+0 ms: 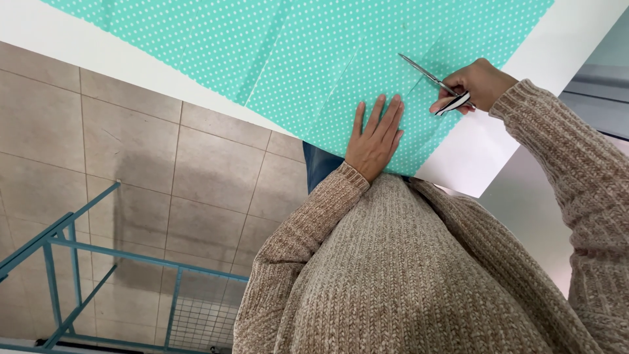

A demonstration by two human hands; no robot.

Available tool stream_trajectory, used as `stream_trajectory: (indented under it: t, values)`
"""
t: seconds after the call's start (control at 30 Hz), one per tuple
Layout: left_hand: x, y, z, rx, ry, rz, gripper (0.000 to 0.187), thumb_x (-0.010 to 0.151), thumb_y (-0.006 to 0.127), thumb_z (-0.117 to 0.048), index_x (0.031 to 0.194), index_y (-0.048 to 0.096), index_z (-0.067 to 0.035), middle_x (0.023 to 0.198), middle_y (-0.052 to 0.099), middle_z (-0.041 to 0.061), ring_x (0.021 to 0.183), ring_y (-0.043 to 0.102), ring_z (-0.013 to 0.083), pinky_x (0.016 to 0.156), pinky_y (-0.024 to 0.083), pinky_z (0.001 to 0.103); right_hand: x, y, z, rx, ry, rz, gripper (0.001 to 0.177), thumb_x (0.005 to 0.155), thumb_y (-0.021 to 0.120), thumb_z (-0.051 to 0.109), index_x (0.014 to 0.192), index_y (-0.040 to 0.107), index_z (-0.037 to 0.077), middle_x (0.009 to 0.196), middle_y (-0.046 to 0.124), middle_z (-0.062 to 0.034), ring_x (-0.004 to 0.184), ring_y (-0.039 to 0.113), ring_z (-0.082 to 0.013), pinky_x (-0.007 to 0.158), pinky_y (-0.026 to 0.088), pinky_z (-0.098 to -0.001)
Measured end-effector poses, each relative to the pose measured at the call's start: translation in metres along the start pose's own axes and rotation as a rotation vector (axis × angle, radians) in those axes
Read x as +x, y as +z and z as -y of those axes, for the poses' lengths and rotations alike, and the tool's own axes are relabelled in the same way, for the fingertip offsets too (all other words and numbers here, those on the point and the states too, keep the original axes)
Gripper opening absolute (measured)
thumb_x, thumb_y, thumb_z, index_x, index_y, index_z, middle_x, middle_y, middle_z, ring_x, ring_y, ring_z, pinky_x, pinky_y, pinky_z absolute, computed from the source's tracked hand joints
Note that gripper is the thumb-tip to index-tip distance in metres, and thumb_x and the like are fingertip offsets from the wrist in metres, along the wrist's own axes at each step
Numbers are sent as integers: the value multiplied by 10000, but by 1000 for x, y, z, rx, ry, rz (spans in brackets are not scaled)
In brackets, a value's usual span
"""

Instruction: Cutting out sections of fabric using a paper template and scissors.

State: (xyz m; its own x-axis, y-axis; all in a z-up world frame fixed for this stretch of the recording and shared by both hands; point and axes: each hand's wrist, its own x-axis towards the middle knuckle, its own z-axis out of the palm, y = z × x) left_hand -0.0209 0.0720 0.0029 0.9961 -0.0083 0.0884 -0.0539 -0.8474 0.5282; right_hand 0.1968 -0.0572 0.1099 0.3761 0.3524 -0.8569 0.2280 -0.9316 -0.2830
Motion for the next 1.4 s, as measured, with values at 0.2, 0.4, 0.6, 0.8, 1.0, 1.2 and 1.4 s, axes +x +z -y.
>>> stream_trajectory:
  t: [0.2, 0.4, 0.6, 0.8, 1.0, 1.2, 1.4]
  values:
    - [-1, 1, 0, -6, -2, 14, 590, 1131, 580, -353, 1605, 374, -68, 1680, 232, 70, 1568, 174, 277, 1306, 142, 565, 4, 0, 1, 22, -49, 17, 234, 800, 819, 255, 764, 800, 25, 493, 679, -109, 399, 552, -169, 410, 397, -280]
    - [0, -3, -1, -4, -7, -9, 573, 1122, 584, -343, 1592, 401, -70, 1670, 269, 62, 1563, 215, 268, 1304, 168, 554, 8, 0, 8, -18, -78, -12, 256, 792, 836, 275, 761, 784, 27, 509, 678, -100, 429, 569, -179, 445, 412, -298]
    - [1, -4, 0, 15, -2, 0, 578, 1125, 577, -354, 1593, 393, -69, 1668, 267, 68, 1560, 225, 276, 1301, 189, 562, 8, -3, 7, -3, -59, -5, 263, 821, 815, 268, 703, 777, 36, 463, 647, -92, 386, 531, -162, 416, 391, -276]
    - [0, -1, 0, 10, 9, -4, 576, 1123, 577, -351, 1592, 402, -67, 1669, 266, 77, 1559, 219, 288, 1298, 172, 569, 11, -5, 11, 79, -41, 34, 237, 803, 830, 241, 744, 791, 14, 498, 659, -113, 405, 540, -181, 422, 400, -295]
    - [0, -2, 0, 5, 10, -14, 575, 1121, 588, -348, 1589, 407, -66, 1666, 272, 74, 1557, 223, 286, 1296, 180, 568, 14, -7, 21, 57, -62, 28, 225, 802, 836, 246, 765, 799, 28, 502, 660, -104, 413, 557, -178, 417, 394, -291]
    - [-1, -4, 0, -4, 2, -22, 579, 1118, 611, -343, 1587, 411, -69, 1665, 276, 64, 1557, 248, 276, 1299, 188, 563, 10, -8, 28, 46, -23, 9, 233, 833, 816, 229, 743, 786, 17, 501, 671, -108, 390, 519, -163, 401, 392, -274]
    - [-1, -7, 0, -10, 13, -32, 573, 1106, 604, -335, 1573, 424, -56, 1656, 305, 72, 1548, 276, 281, 1293, 210, 566, 16, -11, 34, 65, -61, 22, 178, 847, 802, 170, 813, 789, -5, 608, 736, -120, 437, 561, -175, 427, 414, -279]
